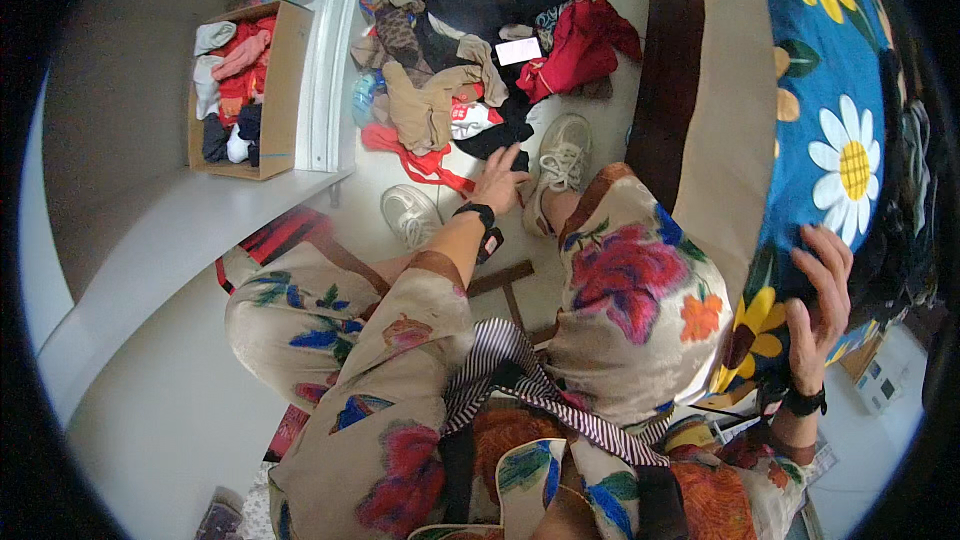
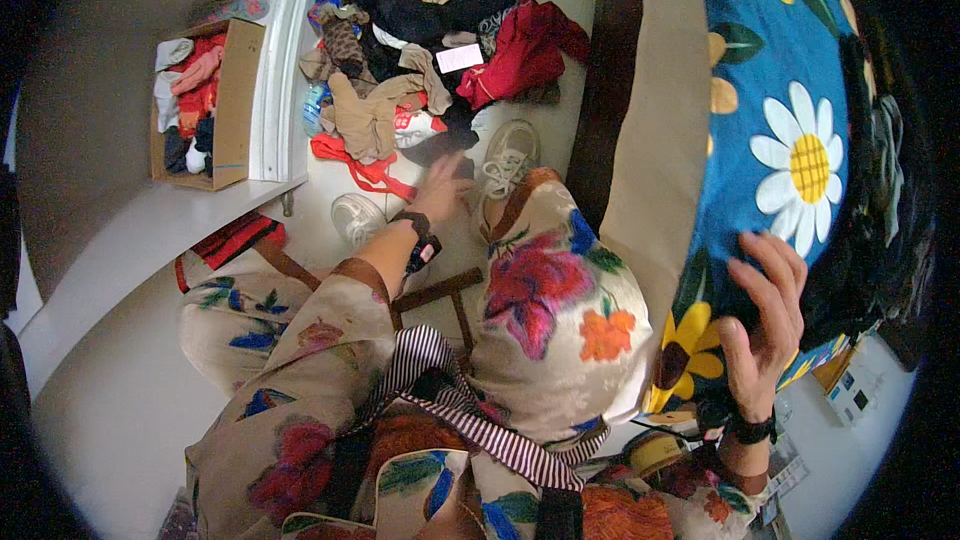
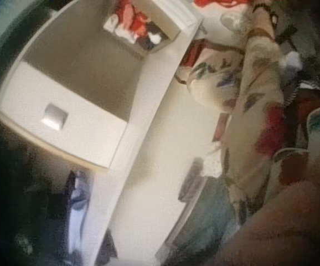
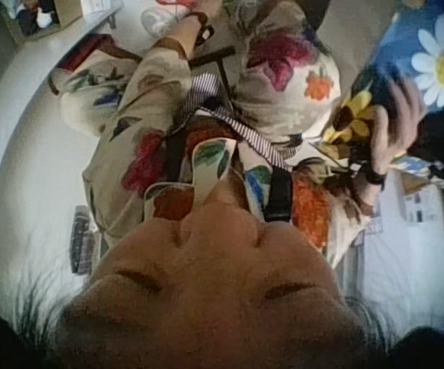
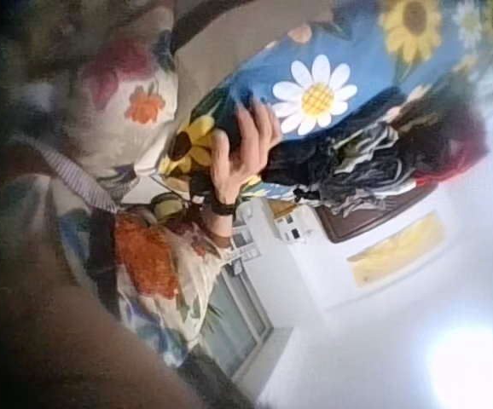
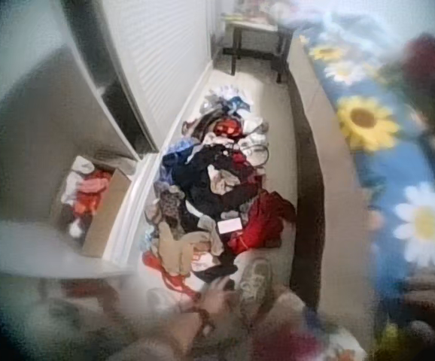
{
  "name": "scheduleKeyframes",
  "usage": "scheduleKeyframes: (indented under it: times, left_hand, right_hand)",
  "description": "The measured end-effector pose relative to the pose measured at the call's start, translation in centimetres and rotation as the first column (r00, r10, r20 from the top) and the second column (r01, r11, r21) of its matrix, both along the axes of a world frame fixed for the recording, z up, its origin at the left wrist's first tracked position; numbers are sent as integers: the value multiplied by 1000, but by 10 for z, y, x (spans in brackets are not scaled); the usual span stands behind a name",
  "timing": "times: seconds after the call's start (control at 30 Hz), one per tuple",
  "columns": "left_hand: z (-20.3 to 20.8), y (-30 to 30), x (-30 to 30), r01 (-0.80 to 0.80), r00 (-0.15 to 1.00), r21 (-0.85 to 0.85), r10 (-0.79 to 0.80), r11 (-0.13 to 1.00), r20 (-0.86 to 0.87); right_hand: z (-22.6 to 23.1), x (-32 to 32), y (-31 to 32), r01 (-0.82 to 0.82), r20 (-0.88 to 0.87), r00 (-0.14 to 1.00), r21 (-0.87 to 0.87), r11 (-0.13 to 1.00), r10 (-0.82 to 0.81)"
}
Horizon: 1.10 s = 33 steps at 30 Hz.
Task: The person sits on the floor and sorts through a pile of socks. They pick up individual socks, unfold them, and place them into a cardboard box or onto a nearby bed. The process is repeated for multiple socks of different colors.
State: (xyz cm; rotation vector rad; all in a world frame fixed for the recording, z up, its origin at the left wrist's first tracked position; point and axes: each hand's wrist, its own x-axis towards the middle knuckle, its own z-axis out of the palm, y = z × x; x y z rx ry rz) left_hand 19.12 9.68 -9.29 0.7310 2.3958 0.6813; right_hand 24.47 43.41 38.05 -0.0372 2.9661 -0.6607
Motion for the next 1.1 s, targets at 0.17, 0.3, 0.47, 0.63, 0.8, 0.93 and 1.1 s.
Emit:
scheduleKeyframes:
  times: [0.17, 0.3, 0.47, 0.63, 0.8, 0.93, 1.1]
  left_hand:
    - [13, 7, -11, 122, 992, -216, -113, 969, 54]
    - [19, -5, -22, -215, 969, -171, 232, 962, 88]
    - [57, -24, -33, -1000, -16, -18, 387, 3, 922]
    - [172, -21, -71, -934, 322, 339, 143, -115, 936]
    - [342, -18, -74, -616, 749, 781, 387, 107, 537]
    - [447, -24, -23, -300, 856, 918, 499, 258, 140]
    - [492, -48, 30, -95, 753, 885, 614, 456, -236]
  right_hand:
    - [-7, 4, 5, 40, -61, 997, -61, 997, -44]
    - [-8, 5, 9, 17, -103, 994, -84, 996, -26]
    - [-8, 4, 10, -26, -161, 987, -192, 981, -6]
    - [5, -5, -8, -25, -160, 986, -420, 907, -47]
    - [55, -7, -74, 118, 57, 991, -793, 598, -121]
    - [75, -2, -165, -266, -230, 963, -704, 658, 143]
    - [50, -7, -233, -31, -32, 999, -913, 406, 5]
